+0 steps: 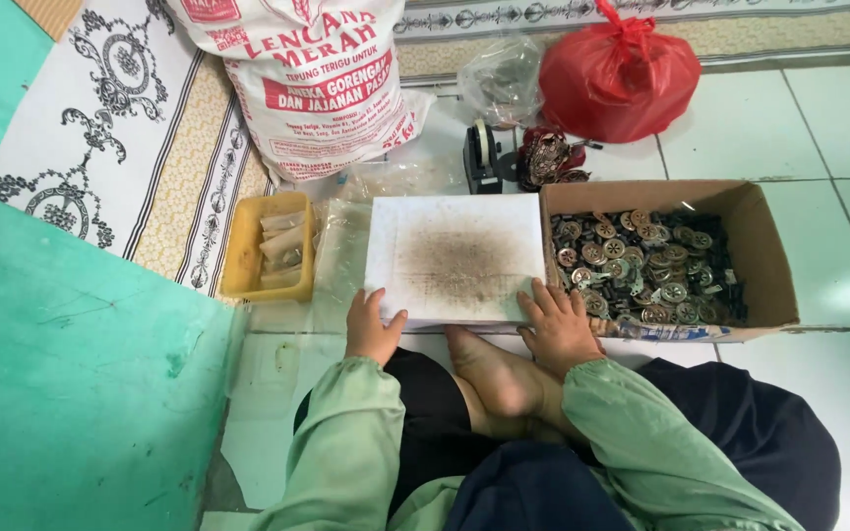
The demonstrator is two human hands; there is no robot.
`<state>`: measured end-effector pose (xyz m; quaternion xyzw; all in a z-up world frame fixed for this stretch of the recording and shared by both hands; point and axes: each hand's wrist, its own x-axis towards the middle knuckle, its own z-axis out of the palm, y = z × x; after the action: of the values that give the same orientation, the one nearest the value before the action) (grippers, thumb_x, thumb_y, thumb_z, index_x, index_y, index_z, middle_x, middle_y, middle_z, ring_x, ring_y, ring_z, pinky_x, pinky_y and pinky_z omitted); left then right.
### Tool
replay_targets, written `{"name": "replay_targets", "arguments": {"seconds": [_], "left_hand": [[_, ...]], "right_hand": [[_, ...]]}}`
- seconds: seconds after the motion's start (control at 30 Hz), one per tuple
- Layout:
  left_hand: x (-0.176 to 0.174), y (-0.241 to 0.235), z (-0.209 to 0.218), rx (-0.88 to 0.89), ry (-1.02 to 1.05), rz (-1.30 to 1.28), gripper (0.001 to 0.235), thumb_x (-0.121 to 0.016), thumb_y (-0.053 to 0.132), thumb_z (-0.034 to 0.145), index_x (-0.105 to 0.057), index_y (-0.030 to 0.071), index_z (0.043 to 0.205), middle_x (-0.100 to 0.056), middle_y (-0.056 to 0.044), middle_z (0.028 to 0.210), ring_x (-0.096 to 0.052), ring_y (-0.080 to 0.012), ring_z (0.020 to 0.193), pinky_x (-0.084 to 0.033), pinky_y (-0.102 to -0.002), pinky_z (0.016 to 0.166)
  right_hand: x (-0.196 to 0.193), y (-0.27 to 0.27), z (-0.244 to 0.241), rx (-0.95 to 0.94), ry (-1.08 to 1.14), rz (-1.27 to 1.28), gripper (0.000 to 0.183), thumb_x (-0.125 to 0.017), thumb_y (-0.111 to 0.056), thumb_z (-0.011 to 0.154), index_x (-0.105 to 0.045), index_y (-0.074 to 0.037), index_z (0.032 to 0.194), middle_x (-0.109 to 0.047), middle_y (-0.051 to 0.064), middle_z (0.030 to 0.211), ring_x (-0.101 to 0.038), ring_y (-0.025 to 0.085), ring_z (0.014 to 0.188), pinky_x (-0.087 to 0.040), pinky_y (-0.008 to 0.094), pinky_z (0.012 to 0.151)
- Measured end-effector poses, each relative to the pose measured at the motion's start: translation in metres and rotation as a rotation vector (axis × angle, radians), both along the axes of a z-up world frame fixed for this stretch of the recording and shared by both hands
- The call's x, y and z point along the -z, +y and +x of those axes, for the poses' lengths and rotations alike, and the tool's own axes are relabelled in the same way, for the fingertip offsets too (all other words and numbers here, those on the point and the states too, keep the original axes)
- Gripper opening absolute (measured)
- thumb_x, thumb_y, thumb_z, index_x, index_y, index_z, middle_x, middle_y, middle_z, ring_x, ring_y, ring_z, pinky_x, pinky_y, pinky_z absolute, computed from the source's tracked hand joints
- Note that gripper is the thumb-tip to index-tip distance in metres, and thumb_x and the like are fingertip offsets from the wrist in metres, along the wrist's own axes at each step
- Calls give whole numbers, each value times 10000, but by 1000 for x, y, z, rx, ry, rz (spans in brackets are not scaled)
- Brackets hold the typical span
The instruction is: Packaging small metal gears and components into small plastic bags while sitting on the floor.
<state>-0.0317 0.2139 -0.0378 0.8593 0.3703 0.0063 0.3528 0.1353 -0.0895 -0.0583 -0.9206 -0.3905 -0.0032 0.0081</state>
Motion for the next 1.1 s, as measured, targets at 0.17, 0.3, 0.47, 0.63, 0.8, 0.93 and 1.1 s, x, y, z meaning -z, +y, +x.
{"name": "replay_targets", "arguments": {"seconds": [0.17, 0.3, 0.47, 0.63, 0.8, 0.93, 1.1], "left_hand": [[-12, -94, 6, 475, -399, 510, 422, -713, 317, 904, -656, 122, 1274, -575, -158, 1324, -564, -383, 1271, -434, -503, 1063], [27, -158, 26, 826, -579, 375, 315, -594, 309, 985, -663, 116, 1224, -674, -129, 1163, -647, -332, 1182, -476, -446, 1052], [-9, -170, 27, 835, -217, 331, 531, -436, 470, 997, -692, 59, 1214, -734, -181, 1168, -653, -336, 1202, -425, -447, 1124], [-105, -190, 23, 861, 327, 337, 793, -122, 601, 1009, -731, 108, 1131, -704, -128, 1221, -547, -317, 1279, -304, -492, 1173], [-17, -209, 18, 896, 261, 476, 841, -97, 666, 926, -736, 190, 1194, -700, -58, 1283, -540, -254, 1295, -279, -438, 1126], [-28, -233, -12, 875, 195, 563, 740, -156, 584, 935, -731, 167, 1143, -736, -33, 1167, -608, -236, 1174, -308, -428, 1068], [-29, -256, -50, 903, 188, 545, 687, -234, 548, 934, -761, 125, 1062, -763, -89, 1077, -612, -293, 1086, -331, -497, 1029]], "right_hand": [[20, -17, -16, -176, -184, 240, 305, -684, -438, 848, -654, -253, 1088, -563, 7, 994, -635, 252, 984, -534, 420, 839], [14, -27, -24, -2, 311, 62, 359, -475, -492, 999, -684, -204, 1048, -681, 46, 1001, -694, 259, 1044, -572, 407, 892], [22, -45, -17, 71, 677, -176, 694, -291, -703, 987, -703, -219, 1264, -713, 96, 1292, -626, 309, 1288, -484, 461, 1105], [47, -57, -35, 114, 650, -312, 769, -151, -749, 974, -602, -315, 1420, -662, 123, 1420, -575, 372, 1371, -455, 482, 1148], [24, -83, -66, 210, 488, -343, 573, -262, -720, 953, -590, -468, 1350, -654, 45, 1383, -617, 311, 1337, -482, 432, 1124], [-32, -82, -105, 214, 395, -228, 575, -331, -663, 951, -601, -333, 1336, -618, 170, 1366, -644, 396, 1281, -516, 454, 1091], [-53, -110, -136, 122, 408, -294, 545, -415, -715, 858, -687, -327, 1127, -718, 101, 1150, -689, 370, 1191, -553, 437, 1072]]}}
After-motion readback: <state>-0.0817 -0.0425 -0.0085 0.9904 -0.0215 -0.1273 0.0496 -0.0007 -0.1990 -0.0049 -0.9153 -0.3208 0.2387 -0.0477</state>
